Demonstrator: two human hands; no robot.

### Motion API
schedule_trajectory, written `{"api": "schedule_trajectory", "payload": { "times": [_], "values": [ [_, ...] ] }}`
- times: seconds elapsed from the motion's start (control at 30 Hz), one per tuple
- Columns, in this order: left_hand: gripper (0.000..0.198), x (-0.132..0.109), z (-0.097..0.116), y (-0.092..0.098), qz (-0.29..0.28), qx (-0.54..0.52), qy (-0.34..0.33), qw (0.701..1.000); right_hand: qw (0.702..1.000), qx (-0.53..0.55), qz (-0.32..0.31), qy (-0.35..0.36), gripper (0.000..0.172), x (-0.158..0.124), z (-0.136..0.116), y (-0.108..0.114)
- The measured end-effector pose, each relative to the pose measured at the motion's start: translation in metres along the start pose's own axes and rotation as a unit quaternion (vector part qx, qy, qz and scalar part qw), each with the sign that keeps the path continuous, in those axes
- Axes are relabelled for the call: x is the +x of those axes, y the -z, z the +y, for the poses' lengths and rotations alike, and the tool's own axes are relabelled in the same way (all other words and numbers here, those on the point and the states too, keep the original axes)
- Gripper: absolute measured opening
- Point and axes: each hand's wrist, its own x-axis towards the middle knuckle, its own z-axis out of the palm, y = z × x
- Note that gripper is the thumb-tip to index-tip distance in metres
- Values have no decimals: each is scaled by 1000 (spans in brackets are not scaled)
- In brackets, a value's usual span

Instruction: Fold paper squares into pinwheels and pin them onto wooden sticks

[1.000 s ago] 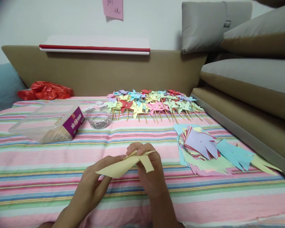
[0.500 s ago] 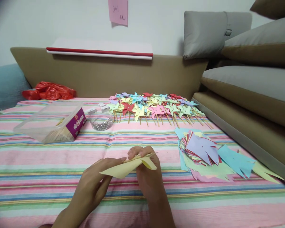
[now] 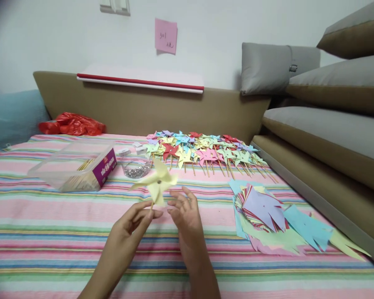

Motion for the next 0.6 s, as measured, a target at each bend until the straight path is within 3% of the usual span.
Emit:
{"api": "schedule_trajectory", "payload": {
  "times": [0.07,0.13,0.23,0.47,0.6],
  "values": [
    [35,6,-3,2,45,-68,48,996,994,-106,-27,-30,48,0,8,-2],
    [38,10,-6,4,84,-117,85,986,972,-207,-96,-54,33,-4,15,-7],
    [40,14,-10,4,114,-162,111,974,941,-297,-157,-45,35,-10,23,-16],
    [40,14,-17,-7,115,-222,137,959,931,-333,-143,-36,39,-14,30,-24],
    [52,16,-16,-9,116,-228,146,956,939,-315,-132,-38,40,-14,33,-19]
  ]
}}
